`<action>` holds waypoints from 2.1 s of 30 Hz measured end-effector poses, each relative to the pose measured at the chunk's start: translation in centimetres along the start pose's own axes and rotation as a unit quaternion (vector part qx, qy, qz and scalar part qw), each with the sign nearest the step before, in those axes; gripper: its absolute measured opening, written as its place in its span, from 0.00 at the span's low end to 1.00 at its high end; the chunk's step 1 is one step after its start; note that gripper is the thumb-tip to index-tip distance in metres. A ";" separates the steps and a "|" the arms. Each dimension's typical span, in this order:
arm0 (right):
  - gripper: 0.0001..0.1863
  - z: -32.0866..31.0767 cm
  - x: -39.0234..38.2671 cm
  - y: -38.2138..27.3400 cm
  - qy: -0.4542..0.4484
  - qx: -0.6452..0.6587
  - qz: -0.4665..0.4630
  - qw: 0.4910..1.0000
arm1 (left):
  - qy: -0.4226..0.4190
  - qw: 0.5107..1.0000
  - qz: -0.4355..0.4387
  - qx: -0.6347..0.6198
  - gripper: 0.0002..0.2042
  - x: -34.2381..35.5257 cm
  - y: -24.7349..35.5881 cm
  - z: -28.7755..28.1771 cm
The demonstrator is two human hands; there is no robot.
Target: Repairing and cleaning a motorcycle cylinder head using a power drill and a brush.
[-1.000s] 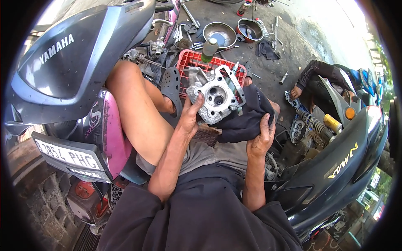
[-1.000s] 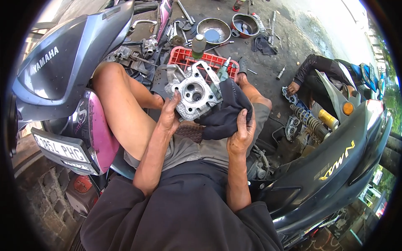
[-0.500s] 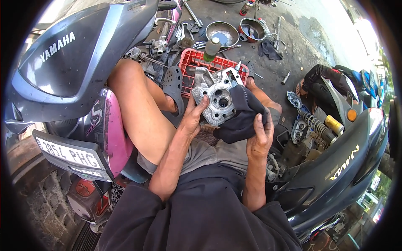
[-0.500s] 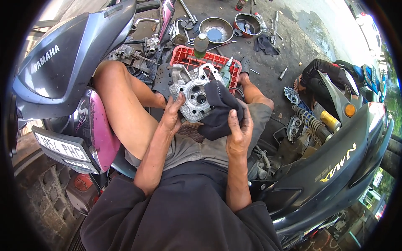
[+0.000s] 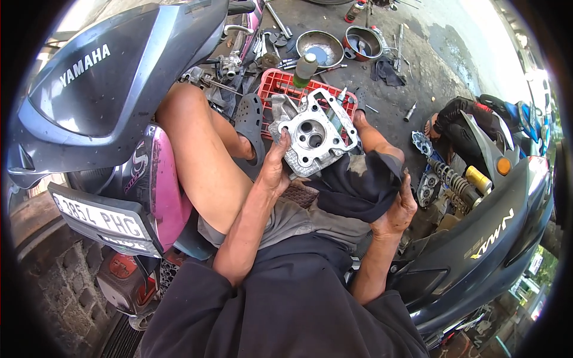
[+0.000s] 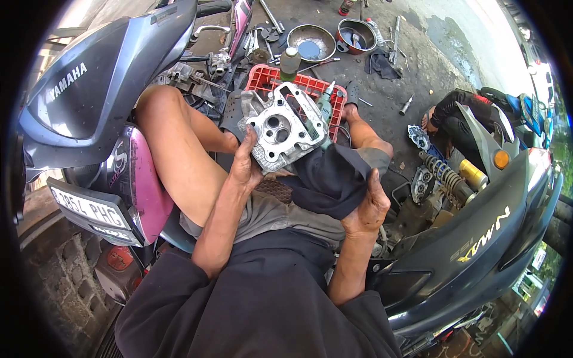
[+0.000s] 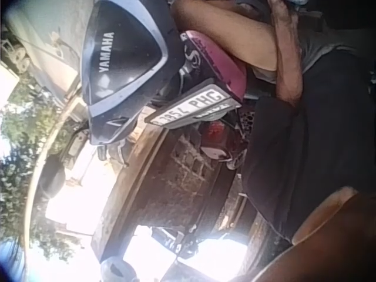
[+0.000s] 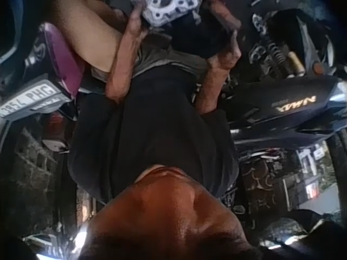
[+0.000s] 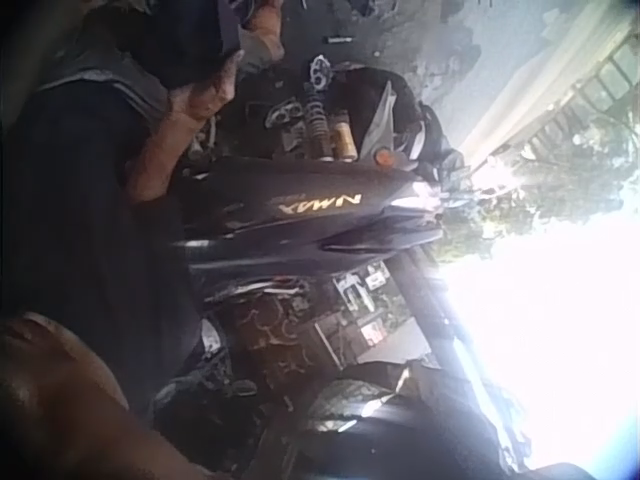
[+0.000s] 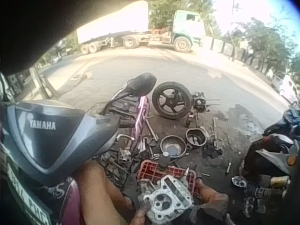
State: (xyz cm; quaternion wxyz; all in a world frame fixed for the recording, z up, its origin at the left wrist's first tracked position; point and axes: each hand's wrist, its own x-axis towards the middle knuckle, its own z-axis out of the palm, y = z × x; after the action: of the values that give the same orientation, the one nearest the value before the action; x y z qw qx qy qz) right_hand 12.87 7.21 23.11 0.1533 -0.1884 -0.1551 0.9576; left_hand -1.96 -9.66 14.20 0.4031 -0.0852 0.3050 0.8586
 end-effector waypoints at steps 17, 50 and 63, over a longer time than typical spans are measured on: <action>0.51 3.0 -0.1 0.6 -0.083 -0.225 0.088 0.967 | -0.004 1.000 -0.002 -0.012 0.31 -0.3 0.1 0.0; 0.19 3.5 -0.4 0.6 0.195 -0.759 -0.260 0.564 | -0.094 0.984 0.037 -0.149 0.31 0.2 0.2 -0.2; 0.16 1.8 -1.0 -2.3 0.234 -0.529 -0.334 0.744 | -0.028 0.999 -0.005 -0.029 0.28 -0.3 -0.3 -0.1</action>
State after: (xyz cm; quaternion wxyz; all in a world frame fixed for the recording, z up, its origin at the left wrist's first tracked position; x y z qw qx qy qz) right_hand 13.58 8.47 25.79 0.3706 -0.3937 -0.6494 0.5347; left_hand -1.58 -9.75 14.10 0.4130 -0.0741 0.2686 0.8671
